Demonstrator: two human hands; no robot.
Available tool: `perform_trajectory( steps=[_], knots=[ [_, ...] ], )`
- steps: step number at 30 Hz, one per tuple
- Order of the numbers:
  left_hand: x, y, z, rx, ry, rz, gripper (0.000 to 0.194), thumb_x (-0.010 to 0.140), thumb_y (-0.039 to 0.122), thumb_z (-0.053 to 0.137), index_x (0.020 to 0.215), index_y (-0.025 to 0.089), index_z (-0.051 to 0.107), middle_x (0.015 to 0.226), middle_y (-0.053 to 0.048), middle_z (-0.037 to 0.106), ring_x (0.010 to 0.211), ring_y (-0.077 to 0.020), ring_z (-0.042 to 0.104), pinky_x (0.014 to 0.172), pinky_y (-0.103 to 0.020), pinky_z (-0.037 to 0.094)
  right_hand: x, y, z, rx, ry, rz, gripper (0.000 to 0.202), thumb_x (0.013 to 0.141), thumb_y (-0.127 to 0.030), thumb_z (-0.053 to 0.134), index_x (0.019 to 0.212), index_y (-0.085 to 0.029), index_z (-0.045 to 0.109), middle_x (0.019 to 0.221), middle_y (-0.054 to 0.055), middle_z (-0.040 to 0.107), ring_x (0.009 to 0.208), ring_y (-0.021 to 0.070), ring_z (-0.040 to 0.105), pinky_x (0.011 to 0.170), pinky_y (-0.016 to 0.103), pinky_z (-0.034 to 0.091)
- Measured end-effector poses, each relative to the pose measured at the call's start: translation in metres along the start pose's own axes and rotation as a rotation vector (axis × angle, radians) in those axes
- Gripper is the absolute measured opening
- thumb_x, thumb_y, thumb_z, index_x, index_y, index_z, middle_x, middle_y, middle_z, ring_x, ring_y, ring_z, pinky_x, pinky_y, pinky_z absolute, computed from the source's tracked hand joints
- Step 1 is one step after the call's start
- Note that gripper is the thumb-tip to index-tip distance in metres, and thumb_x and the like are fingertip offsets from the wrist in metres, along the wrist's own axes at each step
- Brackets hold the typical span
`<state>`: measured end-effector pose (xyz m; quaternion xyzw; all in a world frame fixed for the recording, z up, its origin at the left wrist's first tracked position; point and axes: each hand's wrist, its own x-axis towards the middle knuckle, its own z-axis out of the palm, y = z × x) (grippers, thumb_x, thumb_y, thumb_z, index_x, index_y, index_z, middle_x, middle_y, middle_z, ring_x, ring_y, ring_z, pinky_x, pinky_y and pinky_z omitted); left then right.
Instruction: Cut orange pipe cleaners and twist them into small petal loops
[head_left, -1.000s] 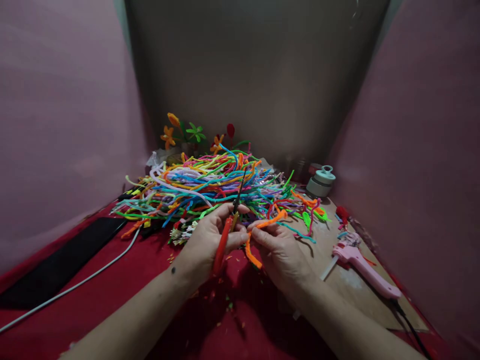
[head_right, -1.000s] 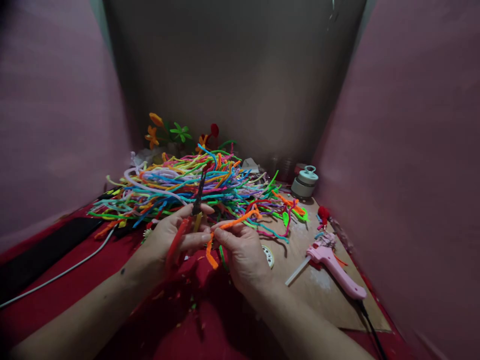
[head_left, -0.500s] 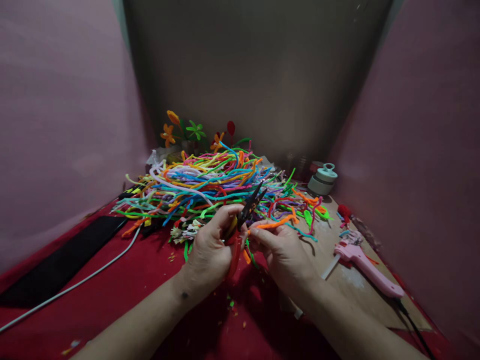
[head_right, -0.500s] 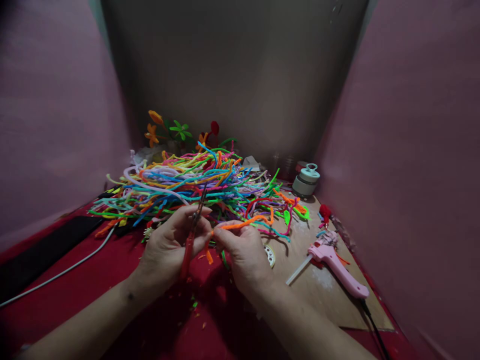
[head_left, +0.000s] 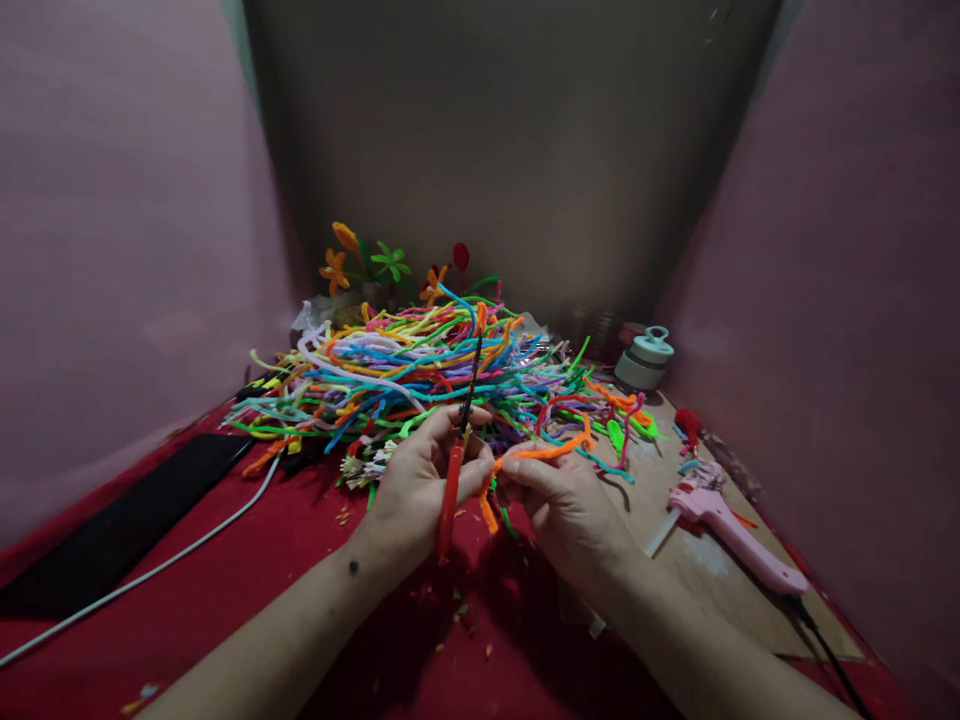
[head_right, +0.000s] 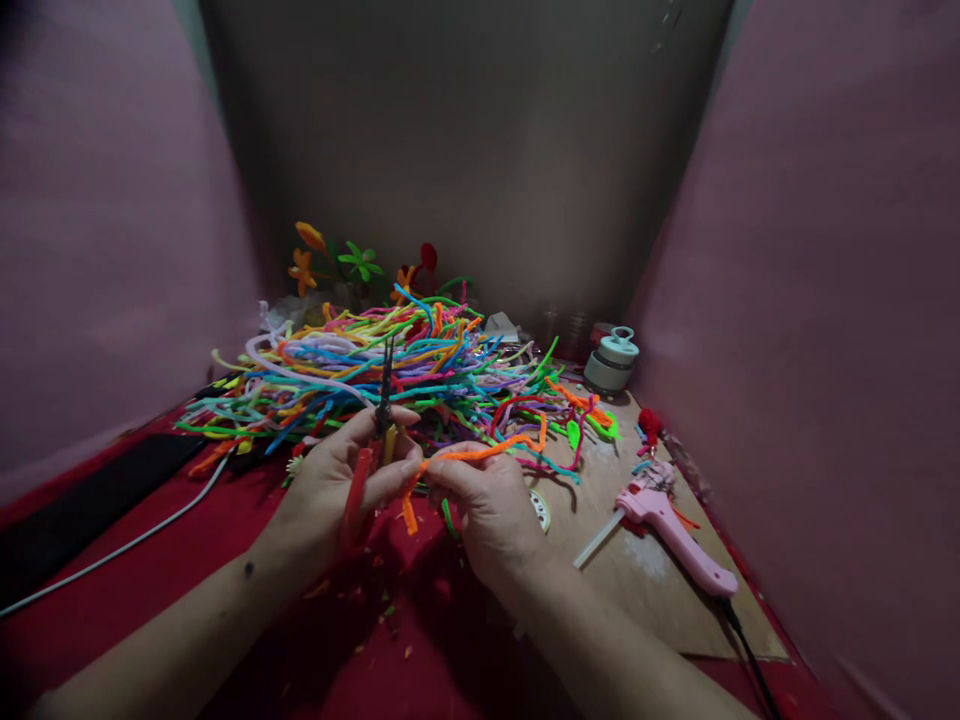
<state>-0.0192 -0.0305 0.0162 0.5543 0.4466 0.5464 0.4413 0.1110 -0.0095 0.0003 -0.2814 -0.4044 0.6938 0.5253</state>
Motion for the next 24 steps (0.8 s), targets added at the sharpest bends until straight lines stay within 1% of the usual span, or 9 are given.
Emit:
perform_trajectory(
  steps=[4,8,12,14,15,17,19,21,24],
  knots=[
    [0.001,-0.002,0.0,0.047,0.022,0.029,0.033,0.072,0.027,0.062,0.101,0.02,0.049,0.066,0.005,0.051,0.056,-0.008,0.047,0.054,-0.019,0.039,0.0,0.002,-0.001,-0.003,0.003,-0.001,0.007,0.059,-0.018,0.07,0.061,-0.014,0.064,0.059,-0.001,0.058,0.057,0.0101,0.048,0.059,0.024,0.037],
    [0.0,-0.003,0.001,0.105,0.029,0.082,0.033,0.073,0.026,0.061,0.102,0.019,0.049,0.067,0.005,0.051,0.059,-0.0084,0.048,0.056,-0.02,0.04,0.001,0.005,-0.002,-0.084,0.024,-0.025,0.006,0.06,-0.016,0.07,0.061,-0.015,0.064,0.061,0.0,0.06,0.059,0.0111,0.051,0.061,0.025,0.04],
    [0.002,-0.005,-0.005,0.134,0.009,0.023,0.033,0.075,0.025,0.056,0.107,0.018,0.047,0.065,0.005,0.049,0.054,-0.0075,0.045,0.05,-0.019,0.038,0.003,0.002,-0.003,-0.074,0.049,-0.066,0.005,0.06,-0.014,0.069,0.062,-0.015,0.065,0.062,0.0,0.061,0.06,0.0115,0.053,0.063,0.025,0.041],
    [0.005,-0.009,-0.013,0.257,-0.051,0.019,0.035,0.078,0.023,0.051,0.112,0.018,0.046,0.066,0.004,0.051,0.053,-0.0088,0.047,0.051,-0.02,0.04,0.005,-0.001,-0.005,-0.056,0.054,-0.106,0.003,0.061,-0.014,0.068,0.061,-0.015,0.065,0.06,0.0,0.06,0.058,0.0112,0.052,0.06,0.025,0.042],
    [0.006,-0.011,-0.017,0.357,-0.089,0.048,0.038,0.078,0.021,0.048,0.116,0.018,0.044,0.071,0.002,0.055,0.058,-0.0105,0.051,0.055,-0.022,0.043,0.006,-0.003,-0.006,-0.047,0.054,-0.129,0.002,0.061,-0.013,0.067,0.061,-0.015,0.066,0.059,0.0,0.06,0.057,0.0109,0.052,0.059,0.024,0.041],
    [0.007,-0.015,-0.024,0.593,-0.134,0.166,0.044,0.077,0.015,0.044,0.121,0.017,0.042,0.093,-0.005,0.06,0.08,-0.0159,0.057,0.072,-0.029,0.047,0.009,-0.006,-0.009,-0.037,0.053,-0.163,0.002,0.063,-0.013,0.066,0.061,-0.015,0.066,0.058,0.0,0.059,0.055,0.0106,0.051,0.057,0.024,0.041],
    [0.007,-0.018,-0.028,0.791,-0.152,0.282,0.047,0.075,0.012,0.042,0.122,0.016,0.042,0.114,-0.011,0.056,0.101,-0.0203,0.054,0.088,-0.035,0.044,0.011,-0.009,-0.012,-0.035,0.056,-0.195,0.003,0.064,-0.013,0.066,0.062,-0.015,0.067,0.059,-0.001,0.06,0.056,0.0104,0.051,0.057,0.023,0.041],
    [0.004,-0.022,-0.029,0.918,-0.174,0.347,0.047,0.075,0.01,0.04,0.122,0.015,0.042,0.12,-0.012,0.054,0.108,-0.0212,0.052,0.092,-0.036,0.042,0.012,-0.01,-0.014,-0.034,0.058,-0.226,0.004,0.065,-0.013,0.065,0.063,-0.015,0.068,0.06,-0.001,0.06,0.058,0.0101,0.052,0.059,0.023,0.042],
    [0.001,-0.03,-0.027,1.043,-0.193,0.422,0.05,0.074,0.008,0.039,0.123,0.013,0.04,0.118,-0.013,0.055,0.108,-0.0216,0.053,0.091,-0.036,0.045,0.014,-0.01,-0.015,-0.051,0.063,-0.252,0.005,0.066,-0.012,0.065,0.064,-0.015,0.068,0.061,-0.001,0.06,0.058,0.0094,0.051,0.058,0.022,0.042]
  ],
)
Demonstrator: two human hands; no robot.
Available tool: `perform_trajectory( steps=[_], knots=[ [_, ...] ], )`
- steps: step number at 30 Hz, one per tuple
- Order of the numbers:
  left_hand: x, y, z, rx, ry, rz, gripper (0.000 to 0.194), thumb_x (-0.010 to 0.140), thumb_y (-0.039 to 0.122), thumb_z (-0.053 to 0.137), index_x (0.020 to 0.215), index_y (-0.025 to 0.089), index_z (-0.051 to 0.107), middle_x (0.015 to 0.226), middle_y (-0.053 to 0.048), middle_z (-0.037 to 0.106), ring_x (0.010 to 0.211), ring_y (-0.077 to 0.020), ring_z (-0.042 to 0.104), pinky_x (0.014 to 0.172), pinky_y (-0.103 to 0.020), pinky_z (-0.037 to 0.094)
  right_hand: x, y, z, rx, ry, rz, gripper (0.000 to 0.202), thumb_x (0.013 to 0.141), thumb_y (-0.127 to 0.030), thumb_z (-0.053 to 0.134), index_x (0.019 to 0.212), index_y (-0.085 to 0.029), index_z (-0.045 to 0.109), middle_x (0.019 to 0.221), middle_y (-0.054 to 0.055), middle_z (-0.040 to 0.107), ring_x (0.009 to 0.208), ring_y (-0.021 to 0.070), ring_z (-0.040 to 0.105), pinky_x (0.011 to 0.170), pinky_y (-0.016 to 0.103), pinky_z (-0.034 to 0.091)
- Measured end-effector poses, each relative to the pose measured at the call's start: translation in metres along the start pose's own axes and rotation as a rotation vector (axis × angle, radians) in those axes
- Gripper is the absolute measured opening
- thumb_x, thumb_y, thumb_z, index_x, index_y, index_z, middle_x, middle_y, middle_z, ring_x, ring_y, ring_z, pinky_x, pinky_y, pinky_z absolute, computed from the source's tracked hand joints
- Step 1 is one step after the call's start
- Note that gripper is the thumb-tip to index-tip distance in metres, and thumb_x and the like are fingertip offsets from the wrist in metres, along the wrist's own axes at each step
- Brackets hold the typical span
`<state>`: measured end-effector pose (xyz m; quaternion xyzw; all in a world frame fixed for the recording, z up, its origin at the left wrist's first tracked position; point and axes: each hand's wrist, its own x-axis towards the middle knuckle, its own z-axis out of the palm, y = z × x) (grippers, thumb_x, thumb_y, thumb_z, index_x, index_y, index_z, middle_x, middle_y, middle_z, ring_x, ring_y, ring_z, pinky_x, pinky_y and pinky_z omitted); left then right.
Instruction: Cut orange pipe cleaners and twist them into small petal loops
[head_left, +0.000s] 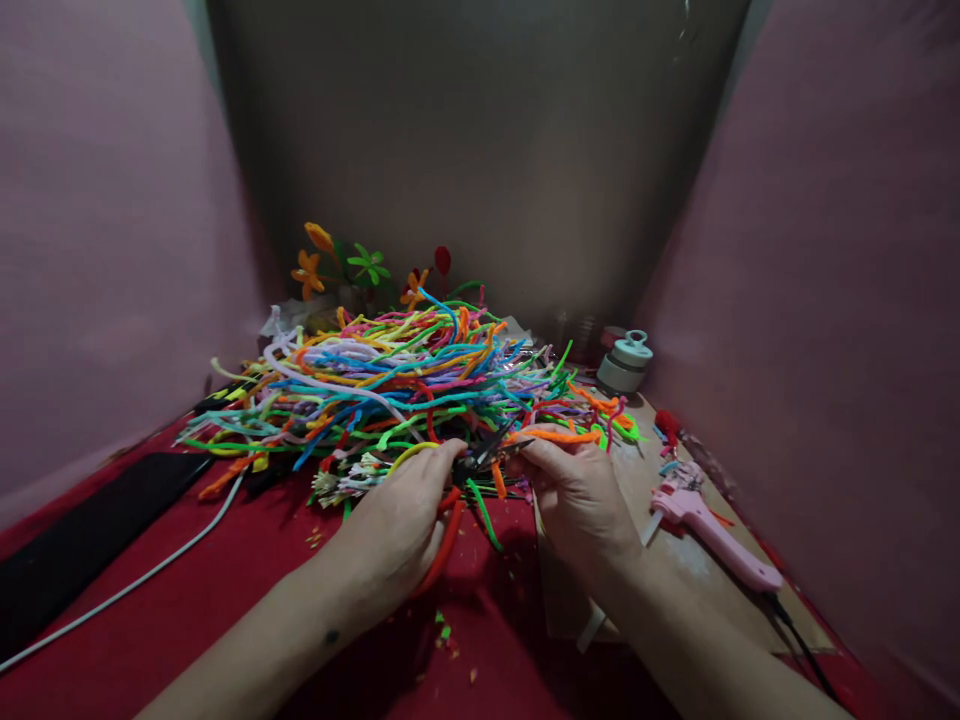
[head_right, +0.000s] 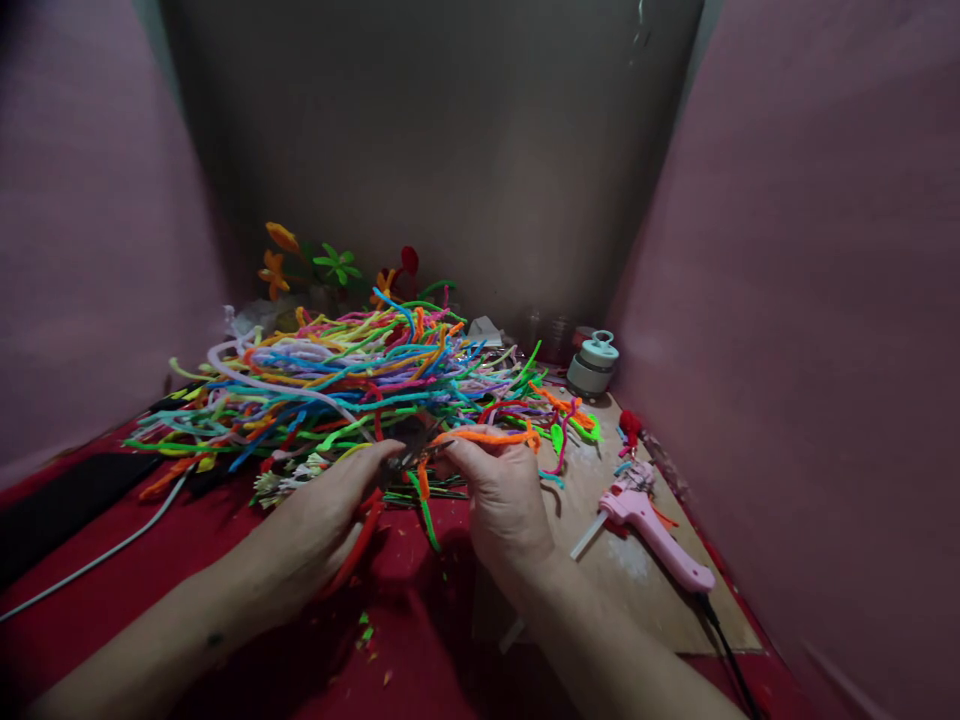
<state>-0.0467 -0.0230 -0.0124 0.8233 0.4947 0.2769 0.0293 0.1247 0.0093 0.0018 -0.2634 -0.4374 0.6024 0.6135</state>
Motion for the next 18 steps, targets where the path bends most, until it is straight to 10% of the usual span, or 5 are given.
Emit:
perform_trajectory(
  steps=[18],
  knots=[
    [-0.002,-0.001,0.015,0.066,0.039,0.018,0.045,0.076,0.006,0.036,0.12,0.009,0.042,0.11,-0.016,0.058,0.101,-0.0231,0.057,0.084,-0.038,0.049,-0.003,0.004,0.003,0.059,-0.038,0.015,0.005,0.066,-0.012,0.067,0.068,-0.016,0.069,0.065,-0.001,0.061,0.061,0.0094,0.053,0.059,0.022,0.043]
  ],
)
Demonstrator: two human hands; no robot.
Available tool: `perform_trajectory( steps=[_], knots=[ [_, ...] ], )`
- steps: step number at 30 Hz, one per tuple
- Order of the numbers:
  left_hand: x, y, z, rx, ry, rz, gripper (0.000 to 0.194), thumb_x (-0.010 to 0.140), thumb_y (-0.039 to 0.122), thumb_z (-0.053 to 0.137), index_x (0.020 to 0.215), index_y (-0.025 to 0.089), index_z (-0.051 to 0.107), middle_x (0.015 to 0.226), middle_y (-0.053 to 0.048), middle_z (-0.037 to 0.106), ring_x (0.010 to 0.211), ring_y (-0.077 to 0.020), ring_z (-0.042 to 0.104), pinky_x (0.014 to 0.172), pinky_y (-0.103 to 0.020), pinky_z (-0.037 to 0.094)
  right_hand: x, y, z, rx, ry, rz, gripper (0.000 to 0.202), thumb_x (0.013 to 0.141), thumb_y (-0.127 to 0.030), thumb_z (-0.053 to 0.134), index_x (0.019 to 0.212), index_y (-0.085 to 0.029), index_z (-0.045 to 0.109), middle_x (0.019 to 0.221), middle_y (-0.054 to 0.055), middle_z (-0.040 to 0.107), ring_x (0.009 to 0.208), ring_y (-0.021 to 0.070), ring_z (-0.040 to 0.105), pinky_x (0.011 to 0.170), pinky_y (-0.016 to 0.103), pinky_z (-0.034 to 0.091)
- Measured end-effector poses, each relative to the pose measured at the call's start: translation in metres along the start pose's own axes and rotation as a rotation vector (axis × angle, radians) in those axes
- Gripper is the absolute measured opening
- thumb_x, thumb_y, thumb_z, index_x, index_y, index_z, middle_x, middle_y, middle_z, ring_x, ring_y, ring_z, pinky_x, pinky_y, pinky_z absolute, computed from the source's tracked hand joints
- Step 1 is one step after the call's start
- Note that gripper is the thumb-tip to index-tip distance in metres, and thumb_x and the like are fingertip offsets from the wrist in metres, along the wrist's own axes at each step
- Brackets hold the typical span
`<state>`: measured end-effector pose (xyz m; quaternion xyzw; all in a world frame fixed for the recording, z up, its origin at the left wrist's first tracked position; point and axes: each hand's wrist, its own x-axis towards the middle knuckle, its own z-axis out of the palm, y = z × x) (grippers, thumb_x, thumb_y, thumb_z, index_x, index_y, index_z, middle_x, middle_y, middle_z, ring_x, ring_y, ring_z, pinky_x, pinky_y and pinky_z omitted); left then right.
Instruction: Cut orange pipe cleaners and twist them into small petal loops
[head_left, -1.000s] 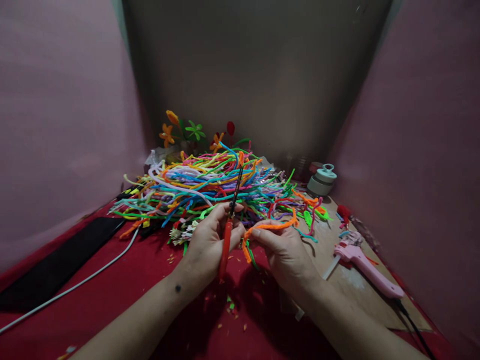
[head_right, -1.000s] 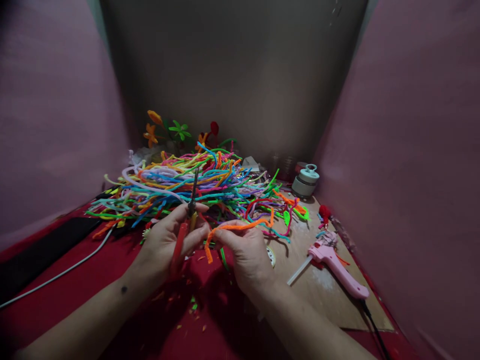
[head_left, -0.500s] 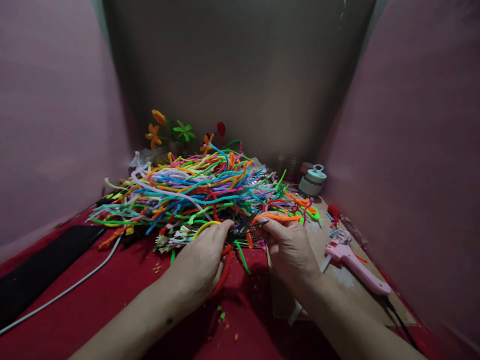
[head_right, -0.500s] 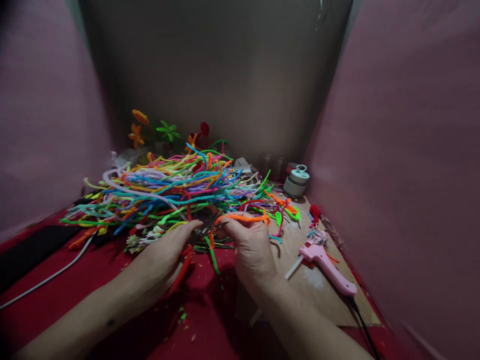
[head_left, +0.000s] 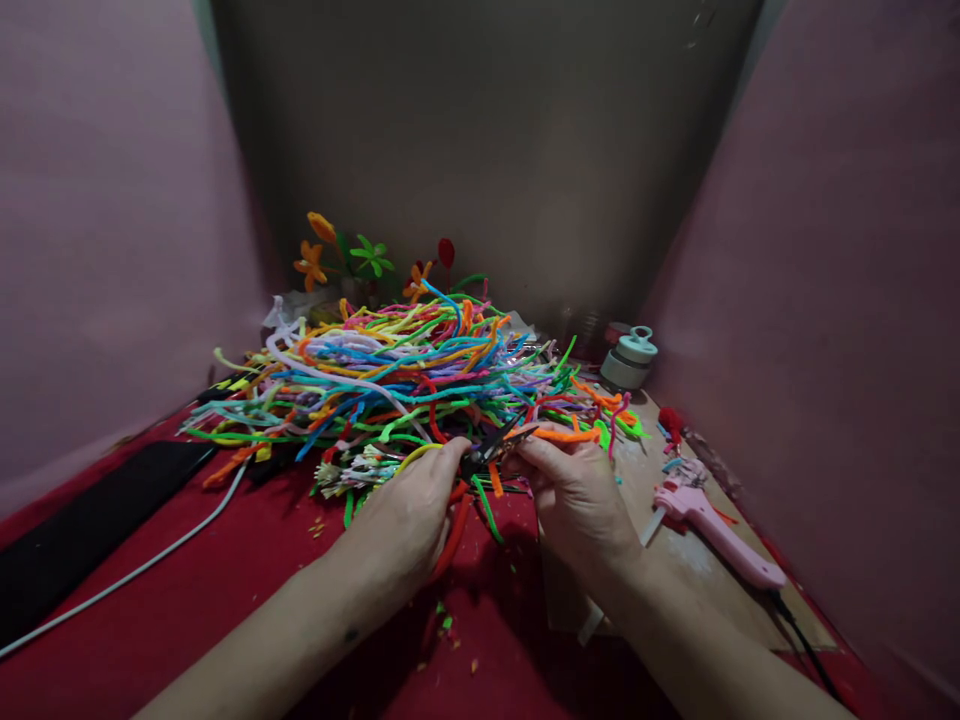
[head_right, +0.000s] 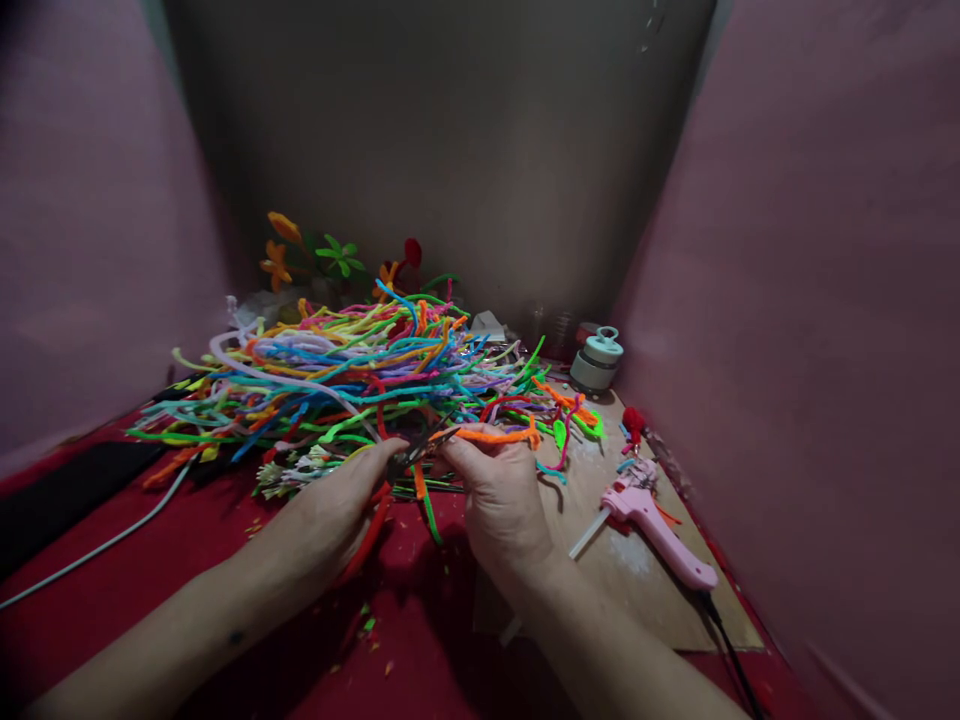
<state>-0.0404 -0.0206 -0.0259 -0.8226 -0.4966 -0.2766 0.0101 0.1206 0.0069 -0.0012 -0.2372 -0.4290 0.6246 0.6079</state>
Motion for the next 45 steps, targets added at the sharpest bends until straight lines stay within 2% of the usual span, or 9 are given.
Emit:
perform_trajectory(
  steps=[9,17,23,27,29,32,37,40,45],
  knots=[
    [-0.001,0.002,0.0,0.089,-0.022,-0.023,0.043,0.079,0.009,0.034,0.122,0.005,0.041,0.11,-0.02,0.058,0.1,-0.0265,0.058,0.078,-0.041,0.052,0.0,0.005,-0.003,-0.06,0.001,-0.025,0.007,0.068,-0.012,0.063,0.068,-0.016,0.069,0.065,0.0,0.059,0.062,0.0113,0.05,0.061,0.025,0.041],
    [-0.004,0.002,0.004,0.153,0.019,-0.025,0.046,0.079,0.007,0.031,0.125,0.006,0.04,0.106,-0.018,0.061,0.099,-0.0245,0.06,0.08,-0.038,0.052,0.001,0.004,-0.003,-0.066,0.016,-0.029,0.007,0.067,-0.012,0.063,0.063,-0.017,0.066,0.06,-0.001,0.057,0.059,0.011,0.049,0.06,0.024,0.04],
    [-0.003,0.004,0.003,0.115,-0.006,-0.062,0.045,0.079,0.007,0.033,0.123,0.008,0.042,0.103,-0.017,0.062,0.098,-0.0229,0.06,0.08,-0.035,0.05,0.001,0.005,-0.004,-0.08,0.035,-0.035,0.006,0.067,-0.012,0.064,0.065,-0.017,0.067,0.06,-0.001,0.058,0.059,0.011,0.05,0.06,0.025,0.041],
    [-0.001,0.005,-0.002,-0.079,-0.078,-0.15,0.039,0.08,0.013,0.037,0.119,0.015,0.045,0.101,-0.012,0.064,0.089,-0.0196,0.062,0.074,-0.031,0.05,0.0,0.004,-0.005,-0.127,0.064,-0.029,0.002,0.067,-0.017,0.066,0.065,-0.016,0.067,0.061,-0.001,0.059,0.058,0.011,0.051,0.059,0.025,0.041],
    [0.003,0.007,-0.007,-0.23,-0.096,-0.235,0.036,0.081,0.019,0.041,0.116,0.017,0.046,0.09,-0.008,0.066,0.077,-0.0185,0.063,0.067,-0.029,0.049,-0.001,0.003,-0.003,-0.146,0.06,-0.025,0.003,0.067,-0.019,0.067,0.065,-0.016,0.067,0.062,0.0,0.059,0.058,0.0109,0.051,0.06,0.025,0.042],
    [0.01,0.014,-0.019,-0.565,-0.019,-0.42,0.035,0.078,0.029,0.051,0.112,0.018,0.049,0.072,-0.001,0.062,0.061,-0.0149,0.058,0.055,-0.024,0.045,-0.004,0.0,0.0,-0.135,0.033,0.008,0.002,0.067,-0.018,0.067,0.065,-0.016,0.067,0.062,0.0,0.059,0.058,0.0104,0.051,0.059,0.024,0.041],
    [0.019,0.023,-0.033,-1.22,0.112,-0.535,0.042,0.067,0.027,0.069,0.105,0.021,0.052,0.077,0.002,0.061,0.061,-0.01,0.055,0.054,-0.019,0.042,-0.009,-0.001,0.005,-0.162,-0.071,0.074,0.004,0.065,-0.015,0.068,0.062,-0.015,0.066,0.059,-0.001,0.057,0.059,0.0101,0.05,0.062,0.024,0.041],
    [0.018,0.021,-0.032,-1.357,0.06,-0.584,0.04,0.064,0.022,0.071,0.1,0.021,0.055,0.065,0.005,0.056,0.053,-0.0063,0.05,0.05,-0.016,0.038,-0.012,-0.001,0.007,-0.177,-0.13,0.116,0.003,0.064,-0.015,0.068,0.063,-0.015,0.065,0.06,-0.001,0.057,0.06,0.0102,0.049,0.063,0.025,0.04],
    [0.013,0.017,-0.031,-1.415,-0.073,-0.609,0.037,0.068,0.02,0.068,0.102,0.02,0.053,0.066,0.004,0.053,0.047,-0.004,0.044,0.044,-0.015,0.031,-0.013,0.001,0.008,-0.163,-0.186,0.162,0.004,0.064,-0.015,0.068,0.063,-0.015,0.064,0.062,-0.002,0.057,0.061,0.0103,0.049,0.064,0.025,0.039]
  ],
)
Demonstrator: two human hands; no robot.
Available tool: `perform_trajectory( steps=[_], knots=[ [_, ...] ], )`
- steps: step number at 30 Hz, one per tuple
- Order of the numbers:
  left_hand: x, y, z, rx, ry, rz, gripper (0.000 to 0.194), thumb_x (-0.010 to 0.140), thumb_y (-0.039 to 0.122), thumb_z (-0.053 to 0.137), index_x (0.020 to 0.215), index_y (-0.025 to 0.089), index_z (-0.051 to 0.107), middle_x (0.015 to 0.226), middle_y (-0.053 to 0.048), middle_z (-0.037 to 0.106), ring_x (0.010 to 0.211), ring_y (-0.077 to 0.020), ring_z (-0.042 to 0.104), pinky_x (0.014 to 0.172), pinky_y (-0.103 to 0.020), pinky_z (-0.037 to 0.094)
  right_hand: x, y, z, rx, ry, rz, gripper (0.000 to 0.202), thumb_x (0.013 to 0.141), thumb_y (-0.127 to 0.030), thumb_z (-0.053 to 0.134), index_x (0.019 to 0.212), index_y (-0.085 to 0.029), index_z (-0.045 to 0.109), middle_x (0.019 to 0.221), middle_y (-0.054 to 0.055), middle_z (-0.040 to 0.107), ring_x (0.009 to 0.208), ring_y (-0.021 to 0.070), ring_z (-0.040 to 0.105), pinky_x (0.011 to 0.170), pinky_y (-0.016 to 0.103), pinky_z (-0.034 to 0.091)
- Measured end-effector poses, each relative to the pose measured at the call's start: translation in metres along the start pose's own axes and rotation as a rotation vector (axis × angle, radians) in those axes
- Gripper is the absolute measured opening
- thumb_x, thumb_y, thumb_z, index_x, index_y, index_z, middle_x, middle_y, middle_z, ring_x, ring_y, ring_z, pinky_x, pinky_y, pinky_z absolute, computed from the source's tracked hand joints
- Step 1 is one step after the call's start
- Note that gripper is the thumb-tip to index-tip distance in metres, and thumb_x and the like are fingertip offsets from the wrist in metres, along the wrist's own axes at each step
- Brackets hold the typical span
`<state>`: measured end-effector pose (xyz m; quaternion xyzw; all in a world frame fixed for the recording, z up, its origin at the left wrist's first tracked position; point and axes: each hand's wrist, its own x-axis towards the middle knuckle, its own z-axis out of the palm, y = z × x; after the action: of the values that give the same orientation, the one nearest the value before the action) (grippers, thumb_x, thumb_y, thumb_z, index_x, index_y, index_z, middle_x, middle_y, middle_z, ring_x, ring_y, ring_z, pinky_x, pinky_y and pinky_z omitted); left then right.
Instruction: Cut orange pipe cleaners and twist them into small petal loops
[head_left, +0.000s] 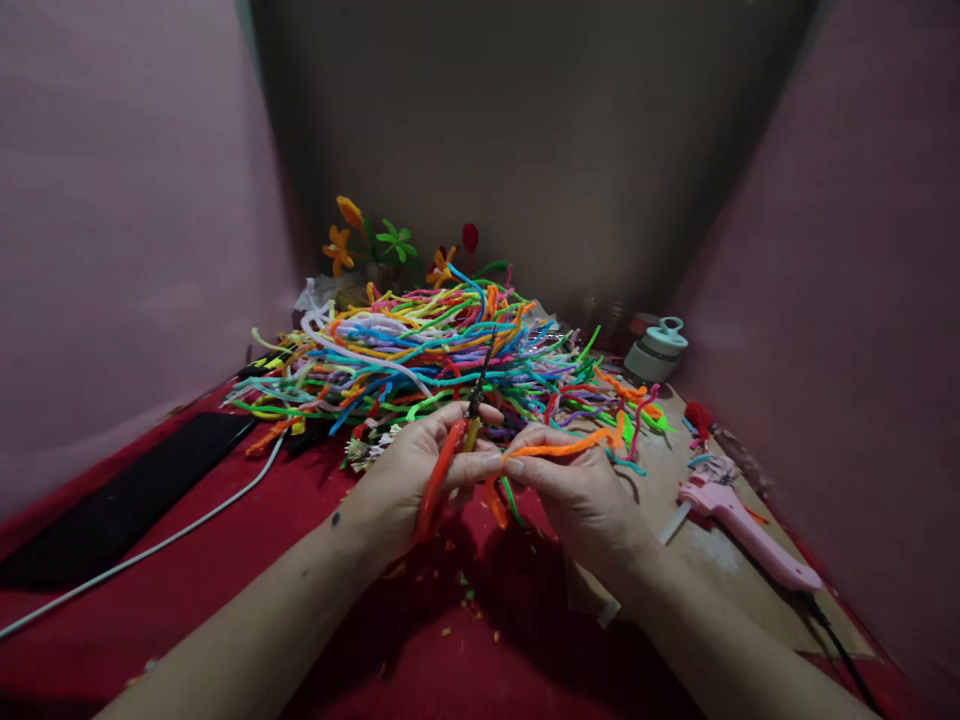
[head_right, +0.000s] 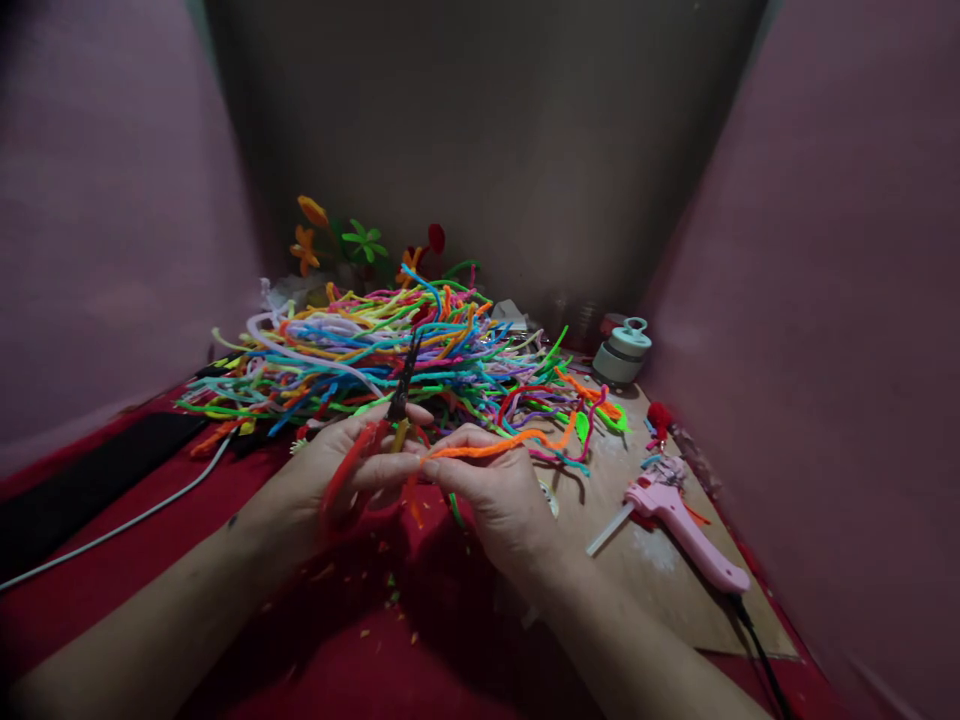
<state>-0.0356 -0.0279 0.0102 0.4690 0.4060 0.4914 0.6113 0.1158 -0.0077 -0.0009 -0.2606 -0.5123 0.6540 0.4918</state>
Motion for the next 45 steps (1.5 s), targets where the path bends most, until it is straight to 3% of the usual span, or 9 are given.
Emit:
perform_trajectory(
  steps=[8,17,23,30,33,37,40,42,45],
  knots=[
    [-0.003,0.002,-0.001,-0.083,-0.075,-0.082,0.04,0.067,0.017,0.067,0.105,0.022,0.054,0.063,0.005,0.049,0.044,-0.004,0.041,0.04,-0.015,0.029,-0.001,0.001,0.002,0.023,-0.027,0.066,0.006,0.062,-0.016,0.068,0.06,-0.016,0.063,0.059,-0.001,0.056,0.061,0.011,0.049,0.065,0.026,0.038],
    [-0.004,0.001,-0.002,-0.177,-0.093,-0.099,0.044,0.064,0.014,0.068,0.106,0.02,0.056,0.066,0.003,0.057,0.05,-0.0071,0.051,0.056,-0.022,0.044,-0.001,0.0,0.002,0.038,-0.049,0.084,0.005,0.061,-0.02,0.068,0.061,-0.016,0.064,0.059,-0.001,0.055,0.059,0.0114,0.047,0.062,0.026,0.038],
    [-0.004,0.004,0.0,-0.043,-0.005,-0.029,0.043,0.063,0.015,0.071,0.102,0.021,0.055,0.074,0.001,0.06,0.062,-0.0107,0.058,0.057,-0.021,0.044,0.0,0.001,0.003,0.122,-0.014,0.108,0.006,0.06,-0.019,0.07,0.062,-0.016,0.065,0.058,-0.001,0.057,0.055,0.0096,0.046,0.056,0.023,0.036],
    [-0.005,0.003,0.001,-0.013,-0.018,0.053,0.042,0.065,0.017,0.07,0.103,0.021,0.055,0.075,0.002,0.061,0.066,-0.0105,0.057,0.064,-0.022,0.045,0.001,0.006,0.0,0.151,-0.024,0.095,0.004,0.061,-0.017,0.068,0.064,-0.015,0.066,0.058,0.0,0.057,0.055,0.0105,0.047,0.057,0.024,0.038],
    [-0.004,0.002,-0.001,0.16,0.066,0.102,0.04,0.066,0.023,0.068,0.104,0.021,0.054,0.071,0.003,0.06,0.063,-0.0113,0.057,0.061,-0.022,0.045,0.003,0.003,-0.001,0.144,0.013,0.051,0.005,0.062,-0.016,0.066,0.059,-0.015,0.063,0.055,-0.001,0.054,0.053,0.0098,0.046,0.054,0.024,0.038],
    [-0.005,-0.003,-0.008,0.736,0.176,0.312,0.031,0.074,0.027,0.059,0.104,0.02,0.056,0.063,0.002,0.059,0.056,-0.0135,0.055,0.055,-0.023,0.042,0.007,-0.003,-0.008,0.096,0.095,-0.045,0.004,0.065,-0.017,0.065,0.063,-0.015,0.062,0.057,-0.002,0.054,0.053,0.0092,0.046,0.055,0.024,0.039],
    [-0.005,-0.01,-0.011,1.138,0.1,0.444,0.035,0.079,0.018,0.047,0.113,0.017,0.05,0.086,-0.006,0.064,0.077,-0.0196,0.06,0.069,-0.029,0.046,0.009,-0.006,-0.013,0.02,0.114,-0.091,0.006,0.068,-0.019,0.064,0.065,-0.015,0.063,0.057,-0.002,0.054,0.054,0.0096,0.047,0.055,0.024,0.039],
    [-0.004,-0.016,-0.011,1.276,0.068,0.512,0.042,0.078,0.011,0.041,0.119,0.014,0.045,0.107,-0.013,0.06,0.096,-0.0233,0.058,0.081,-0.035,0.046,0.01,-0.007,-0.015,-0.001,0.122,-0.111,0.005,0.069,-0.019,0.065,0.066,-0.015,0.064,0.058,-0.001,0.055,0.054,0.0097,0.047,0.055,0.024,0.039],
    [-0.003,-0.023,-0.009,1.396,0.065,0.566,0.046,0.074,0.006,0.038,0.12,0.009,0.044,0.116,-0.018,0.056,0.106,-0.0255,0.054,0.09,-0.041,0.044,0.011,-0.007,-0.017,-0.009,0.133,-0.13,0.003,0.068,-0.018,0.065,0.07,-0.016,0.066,0.06,-0.001,0.057,0.055,0.0104,0.049,0.056,0.024,0.041]
  ],
)
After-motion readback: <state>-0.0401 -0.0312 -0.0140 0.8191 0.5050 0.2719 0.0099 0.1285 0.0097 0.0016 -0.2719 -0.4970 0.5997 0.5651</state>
